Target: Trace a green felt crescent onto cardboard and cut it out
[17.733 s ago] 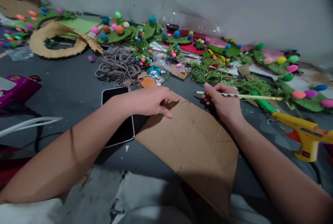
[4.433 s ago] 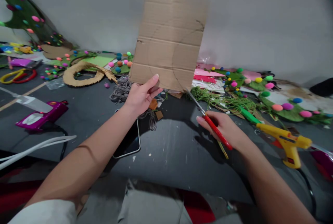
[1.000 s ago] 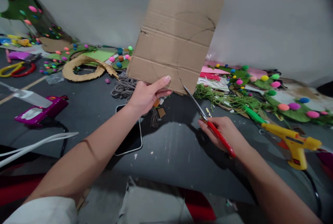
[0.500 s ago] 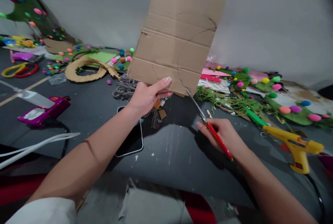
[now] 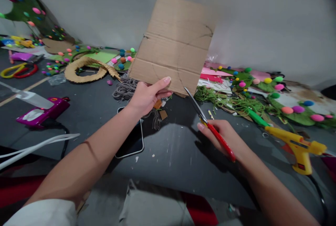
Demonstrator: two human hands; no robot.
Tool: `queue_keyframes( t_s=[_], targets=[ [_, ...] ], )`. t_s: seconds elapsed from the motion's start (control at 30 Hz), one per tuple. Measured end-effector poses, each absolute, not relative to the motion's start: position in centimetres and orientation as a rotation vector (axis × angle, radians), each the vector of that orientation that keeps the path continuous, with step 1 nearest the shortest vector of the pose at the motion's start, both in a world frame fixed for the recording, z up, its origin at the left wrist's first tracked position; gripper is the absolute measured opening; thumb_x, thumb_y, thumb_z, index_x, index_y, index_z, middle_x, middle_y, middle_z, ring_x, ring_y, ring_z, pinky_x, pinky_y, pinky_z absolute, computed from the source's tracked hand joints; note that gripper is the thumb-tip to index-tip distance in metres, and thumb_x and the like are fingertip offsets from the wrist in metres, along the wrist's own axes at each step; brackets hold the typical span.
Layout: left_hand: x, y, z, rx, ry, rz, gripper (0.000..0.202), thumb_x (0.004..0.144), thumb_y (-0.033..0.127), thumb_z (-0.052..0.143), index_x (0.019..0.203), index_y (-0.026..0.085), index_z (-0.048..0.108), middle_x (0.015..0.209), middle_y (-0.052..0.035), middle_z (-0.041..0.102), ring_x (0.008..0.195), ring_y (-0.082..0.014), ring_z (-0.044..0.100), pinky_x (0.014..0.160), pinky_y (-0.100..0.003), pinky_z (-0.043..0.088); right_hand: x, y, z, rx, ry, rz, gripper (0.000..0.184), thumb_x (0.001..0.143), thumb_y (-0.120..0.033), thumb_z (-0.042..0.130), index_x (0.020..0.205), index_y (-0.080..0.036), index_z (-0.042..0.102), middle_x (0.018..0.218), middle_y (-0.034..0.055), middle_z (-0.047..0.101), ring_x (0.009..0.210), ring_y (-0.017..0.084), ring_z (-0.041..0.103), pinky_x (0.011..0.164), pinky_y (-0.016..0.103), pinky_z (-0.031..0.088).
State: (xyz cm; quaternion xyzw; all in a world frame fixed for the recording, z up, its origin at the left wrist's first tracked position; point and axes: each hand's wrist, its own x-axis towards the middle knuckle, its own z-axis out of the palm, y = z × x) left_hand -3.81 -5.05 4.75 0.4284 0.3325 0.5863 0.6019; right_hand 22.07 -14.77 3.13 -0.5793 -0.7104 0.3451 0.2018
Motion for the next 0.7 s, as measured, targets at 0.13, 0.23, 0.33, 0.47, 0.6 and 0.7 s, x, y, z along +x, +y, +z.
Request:
queue_keyframes(
  t_s=[0.13, 0.23, 0.33, 0.47, 0.6, 0.7],
  targets=[
    [-3.97, -4.91, 4.63, 1.005, 0.791, 1.349, 0.026, 0.072, 0.035, 0.096, 0.089, 0.021, 0.082, 0.091, -0.0017, 0.084, 0.077, -0.0148, 0.08, 0.067, -0.02, 0.066, 22.35, -14.74, 3.37, -1.6, -1.962, 1.078, 0.065, 0.096, -0.079, 0.049, 0.064, -0.024, 0.034, 0.061, -0.003, 0.029, 0.058, 0.013, 0.027, 0.051, 0.029, 0.023],
    [-4.17, -4.92, 4.78, 1.024, 0.804, 1.343, 0.028, 0.072, 0.037, 0.096, 0.089, 0.021, 0.082, 0.094, -0.0028, 0.084, 0.081, -0.0163, 0.08, 0.069, -0.021, 0.066, 22.54, -14.75, 3.48, -1.566, -1.953, 1.184, 0.064, 0.098, -0.078, 0.047, 0.066, -0.023, 0.037, 0.061, -0.0027, 0.034, 0.057, 0.013, 0.03, 0.05, 0.028, 0.024],
    [-4.23, -4.99, 4.98, 1.029, 0.817, 1.345, 0.027, 0.072, 0.035, 0.096, 0.09, 0.021, 0.081, 0.095, -0.0029, 0.084, 0.081, -0.0166, 0.081, 0.069, -0.021, 0.067, 22.42, -14.84, 3.56, -1.552, -1.938, 1.196, 0.064, 0.097, -0.079, 0.048, 0.066, -0.023, 0.036, 0.061, -0.0031, 0.035, 0.057, 0.012, 0.03, 0.049, 0.028, 0.025],
    [-4.14, -4.91, 4.85, 0.961, 0.844, 1.297, 0.025, 0.074, 0.033, 0.094, 0.091, 0.02, 0.081, 0.094, -0.0035, 0.084, 0.079, -0.0159, 0.08, 0.071, -0.021, 0.067, 21.99, -15.02, 3.67, -1.574, -1.89, 1.215, 0.066, 0.096, -0.08, 0.048, 0.064, -0.023, 0.039, 0.057, -0.0025, 0.04, 0.054, 0.012, 0.035, 0.05, 0.028, 0.027],
    [-4.06, -4.8, 4.74, 0.979, 0.841, 1.288, 0.026, 0.074, 0.033, 0.095, 0.091, 0.019, 0.081, 0.092, -0.0036, 0.084, 0.078, -0.0155, 0.08, 0.071, -0.021, 0.067, 21.75, -15.09, 3.8, -1.618, -1.857, 1.256, 0.068, 0.095, -0.082, 0.047, 0.061, -0.023, 0.042, 0.053, -0.0016, 0.044, 0.051, 0.013, 0.041, 0.052, 0.029, 0.03],
    [-4.09, -4.86, 4.89, 1.019, 0.816, 1.316, 0.028, 0.071, 0.032, 0.096, 0.091, 0.019, 0.081, 0.092, -0.0022, 0.083, 0.077, -0.0149, 0.08, 0.069, -0.021, 0.067, 21.83, -15.04, 3.79, -1.601, -1.823, 1.316, 0.07, 0.094, -0.084, 0.046, 0.059, -0.024, 0.042, 0.051, -0.0009, 0.044, 0.05, 0.013, 0.041, 0.051, 0.03, 0.031]
  ],
)
